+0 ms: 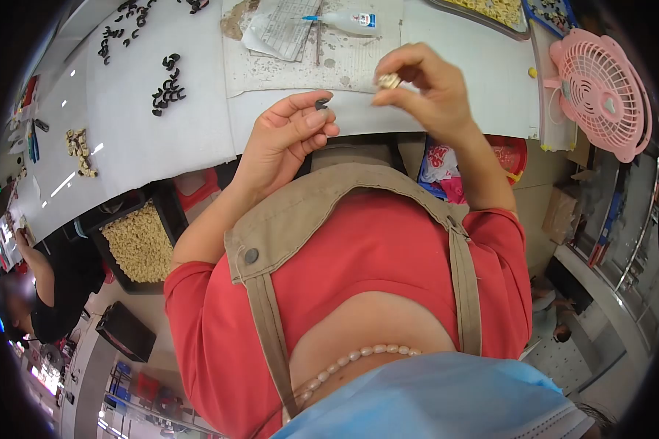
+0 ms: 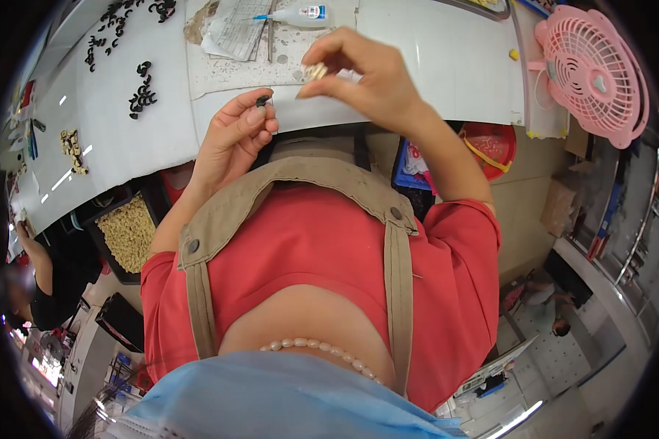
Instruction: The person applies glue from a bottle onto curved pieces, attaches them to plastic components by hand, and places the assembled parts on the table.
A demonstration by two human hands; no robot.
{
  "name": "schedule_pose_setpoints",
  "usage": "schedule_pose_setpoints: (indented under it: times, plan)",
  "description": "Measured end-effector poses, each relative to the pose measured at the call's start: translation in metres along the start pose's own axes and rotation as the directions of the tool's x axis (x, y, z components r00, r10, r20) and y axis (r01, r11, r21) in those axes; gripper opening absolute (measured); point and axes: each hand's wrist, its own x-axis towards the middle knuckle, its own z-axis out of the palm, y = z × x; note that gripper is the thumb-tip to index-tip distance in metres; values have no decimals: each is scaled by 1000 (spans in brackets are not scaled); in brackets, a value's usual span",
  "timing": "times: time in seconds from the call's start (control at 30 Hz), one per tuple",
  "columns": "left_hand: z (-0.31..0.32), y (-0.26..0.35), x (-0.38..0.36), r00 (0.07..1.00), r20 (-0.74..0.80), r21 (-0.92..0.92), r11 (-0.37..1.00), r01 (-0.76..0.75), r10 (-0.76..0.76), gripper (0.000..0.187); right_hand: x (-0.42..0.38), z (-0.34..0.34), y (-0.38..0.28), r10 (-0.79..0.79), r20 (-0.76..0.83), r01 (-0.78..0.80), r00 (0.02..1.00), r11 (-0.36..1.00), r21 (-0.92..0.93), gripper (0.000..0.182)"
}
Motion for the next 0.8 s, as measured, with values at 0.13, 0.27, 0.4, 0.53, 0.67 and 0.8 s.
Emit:
schedule_pose_setpoints:
  times: [0.13, 0.27, 0.4, 0.53, 0.67, 0.8]
  plan:
    - [4, -2, -3, 1000, -18, 47, 999, -19, 20, 29, -5, 30, 8, -143, -69, 143, 987, 990, -5, 23]
    - [0, -2, -8, 999, -32, 62, 998, -17, 19, 28, 6, 35, 3, -375, 28, 370, 927, 898, -238, 25]
    - [-4, 1, -10, 998, 52, -50, 998, 32, -29, 30, 8, 42, 1, -294, 43, 297, 955, 952, -76, 27]
    - [-4, 2, -12, 976, 208, -186, 977, 107, -67, 31, 9, 58, 11, -161, 39, 141, 986, 937, 321, 37]
    - [-7, 0, -13, 966, 246, -231, 963, 137, -79, 31, 11, 70, 16, -141, 14, 121, 990, 893, 433, 35]
    - [-15, -4, -9, 957, 263, -189, 966, 177, -124, 42, 11, 76, 21, -131, 1, 112, 991, 852, 511, 30]
